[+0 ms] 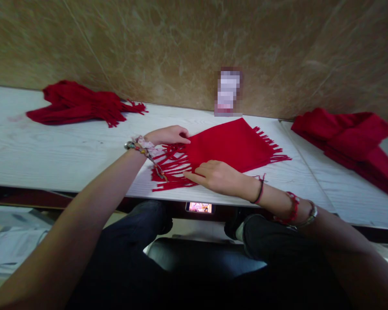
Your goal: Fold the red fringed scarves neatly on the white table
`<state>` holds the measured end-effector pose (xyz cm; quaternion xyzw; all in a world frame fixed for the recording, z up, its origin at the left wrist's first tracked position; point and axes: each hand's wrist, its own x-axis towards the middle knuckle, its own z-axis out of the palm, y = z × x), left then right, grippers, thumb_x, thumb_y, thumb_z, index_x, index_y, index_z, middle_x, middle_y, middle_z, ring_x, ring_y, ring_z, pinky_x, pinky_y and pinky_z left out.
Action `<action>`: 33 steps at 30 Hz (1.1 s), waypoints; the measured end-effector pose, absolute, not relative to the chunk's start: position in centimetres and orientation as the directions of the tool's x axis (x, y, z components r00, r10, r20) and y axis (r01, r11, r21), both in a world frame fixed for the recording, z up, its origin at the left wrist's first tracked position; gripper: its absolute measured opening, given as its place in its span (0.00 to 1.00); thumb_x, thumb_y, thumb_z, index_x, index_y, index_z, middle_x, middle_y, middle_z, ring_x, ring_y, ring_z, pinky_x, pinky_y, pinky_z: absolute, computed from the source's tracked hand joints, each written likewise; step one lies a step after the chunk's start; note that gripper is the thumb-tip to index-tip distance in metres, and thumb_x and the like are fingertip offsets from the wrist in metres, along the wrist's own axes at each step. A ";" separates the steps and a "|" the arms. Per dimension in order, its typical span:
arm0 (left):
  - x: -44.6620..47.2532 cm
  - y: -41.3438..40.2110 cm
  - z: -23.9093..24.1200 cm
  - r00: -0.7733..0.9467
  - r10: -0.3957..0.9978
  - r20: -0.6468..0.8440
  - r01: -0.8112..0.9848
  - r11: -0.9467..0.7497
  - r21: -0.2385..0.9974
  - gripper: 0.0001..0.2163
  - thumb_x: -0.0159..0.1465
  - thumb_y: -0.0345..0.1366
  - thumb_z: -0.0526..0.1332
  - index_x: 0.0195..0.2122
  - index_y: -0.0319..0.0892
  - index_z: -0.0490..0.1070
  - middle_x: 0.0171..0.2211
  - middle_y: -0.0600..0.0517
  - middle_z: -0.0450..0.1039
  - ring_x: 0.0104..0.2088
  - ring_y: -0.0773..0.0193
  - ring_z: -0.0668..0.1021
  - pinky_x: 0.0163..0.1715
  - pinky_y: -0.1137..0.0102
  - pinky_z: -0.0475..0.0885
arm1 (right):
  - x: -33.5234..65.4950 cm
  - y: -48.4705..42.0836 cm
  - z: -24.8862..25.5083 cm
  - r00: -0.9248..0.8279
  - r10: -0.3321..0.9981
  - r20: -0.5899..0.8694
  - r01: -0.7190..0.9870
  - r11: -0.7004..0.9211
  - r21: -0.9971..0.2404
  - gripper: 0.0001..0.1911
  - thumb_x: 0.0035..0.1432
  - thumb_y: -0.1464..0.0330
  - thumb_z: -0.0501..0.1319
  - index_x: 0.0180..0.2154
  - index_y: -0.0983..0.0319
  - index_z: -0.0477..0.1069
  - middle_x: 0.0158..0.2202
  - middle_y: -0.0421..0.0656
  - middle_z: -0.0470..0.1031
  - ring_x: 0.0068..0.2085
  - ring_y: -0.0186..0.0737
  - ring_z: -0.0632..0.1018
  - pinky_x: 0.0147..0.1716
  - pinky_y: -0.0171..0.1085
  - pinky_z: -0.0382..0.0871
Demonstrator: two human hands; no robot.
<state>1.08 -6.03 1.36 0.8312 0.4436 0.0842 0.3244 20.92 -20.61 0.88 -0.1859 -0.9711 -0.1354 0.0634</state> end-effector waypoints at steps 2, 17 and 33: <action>0.9 -6.1 1.5 0.562 0.813 -0.151 0.667 -0.338 0.664 0.09 0.48 0.40 0.62 0.27 0.40 0.71 0.18 0.56 0.68 0.21 0.69 0.67 0.23 0.74 0.60 | 20.5 -20.8 0.8 -0.920 0.337 0.199 0.381 0.887 0.262 0.18 0.64 0.77 0.47 0.54 0.66 0.62 0.32 0.45 0.73 0.32 0.36 0.71 0.30 0.36 0.61; 6.0 -6.1 4.6 0.533 0.844 -0.056 -0.056 0.101 0.993 0.17 0.66 0.38 0.47 0.51 0.38 0.66 0.48 0.45 0.72 0.47 0.63 0.74 0.48 0.67 0.69 | 28.2 -17.6 6.0 -0.245 0.858 0.452 0.864 0.404 -0.300 0.20 0.55 0.71 0.52 0.50 0.63 0.65 0.32 0.43 0.76 0.31 0.40 0.75 0.31 0.38 0.68; 7.8 -5.7 2.4 0.508 0.856 0.096 0.577 -0.421 0.699 0.21 0.54 0.24 0.52 0.49 0.36 0.68 0.46 0.46 0.73 0.42 0.63 0.75 0.43 0.70 0.69 | 26.2 -13.9 4.7 -0.616 0.727 0.303 0.753 0.656 -0.042 0.26 0.56 0.69 0.54 0.57 0.65 0.60 0.56 0.53 0.65 0.57 0.51 0.64 0.52 0.51 0.61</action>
